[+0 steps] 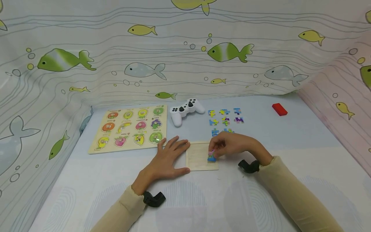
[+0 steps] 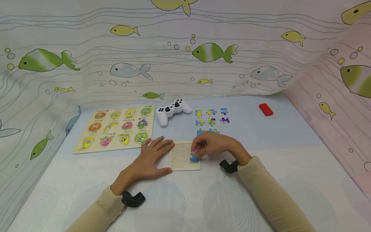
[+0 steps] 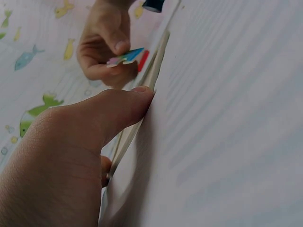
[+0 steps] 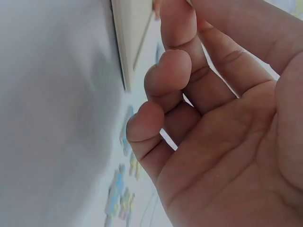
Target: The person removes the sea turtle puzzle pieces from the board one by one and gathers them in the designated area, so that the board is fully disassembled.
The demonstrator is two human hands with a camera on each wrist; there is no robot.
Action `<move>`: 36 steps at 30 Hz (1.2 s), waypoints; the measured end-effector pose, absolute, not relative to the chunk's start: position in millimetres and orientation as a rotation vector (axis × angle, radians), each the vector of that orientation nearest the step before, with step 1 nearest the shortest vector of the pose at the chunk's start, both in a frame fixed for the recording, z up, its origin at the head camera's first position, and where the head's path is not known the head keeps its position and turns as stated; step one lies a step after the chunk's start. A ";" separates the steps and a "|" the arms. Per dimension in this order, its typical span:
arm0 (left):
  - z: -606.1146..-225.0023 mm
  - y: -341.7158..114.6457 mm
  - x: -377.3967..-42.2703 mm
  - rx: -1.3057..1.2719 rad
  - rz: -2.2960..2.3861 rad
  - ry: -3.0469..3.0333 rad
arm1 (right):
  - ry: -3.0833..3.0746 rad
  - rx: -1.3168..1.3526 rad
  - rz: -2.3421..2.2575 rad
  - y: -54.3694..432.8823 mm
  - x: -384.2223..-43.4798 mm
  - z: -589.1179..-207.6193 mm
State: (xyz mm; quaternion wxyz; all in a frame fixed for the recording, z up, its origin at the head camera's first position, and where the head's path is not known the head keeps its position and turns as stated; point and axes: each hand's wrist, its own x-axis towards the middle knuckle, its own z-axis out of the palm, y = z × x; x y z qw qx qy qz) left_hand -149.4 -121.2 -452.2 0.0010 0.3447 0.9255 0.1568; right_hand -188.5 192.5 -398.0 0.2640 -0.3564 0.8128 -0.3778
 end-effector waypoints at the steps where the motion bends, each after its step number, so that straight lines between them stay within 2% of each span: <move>1: -452.3 -121.1 -149.4 1.080 0.490 2.906 | 2.209 -0.963 -1.025 194.3 -189.1 -396.7; 18: -452.6 -121.3 -148.6 1.091 0.508 2.907 | 2.400 -0.871 -1.109 231.7 -199.2 -378.9; 36: -452.3 -121.7 -148.0 1.122 0.509 2.918 | 2.514 -0.740 -1.200 270.2 -208.9 -381.0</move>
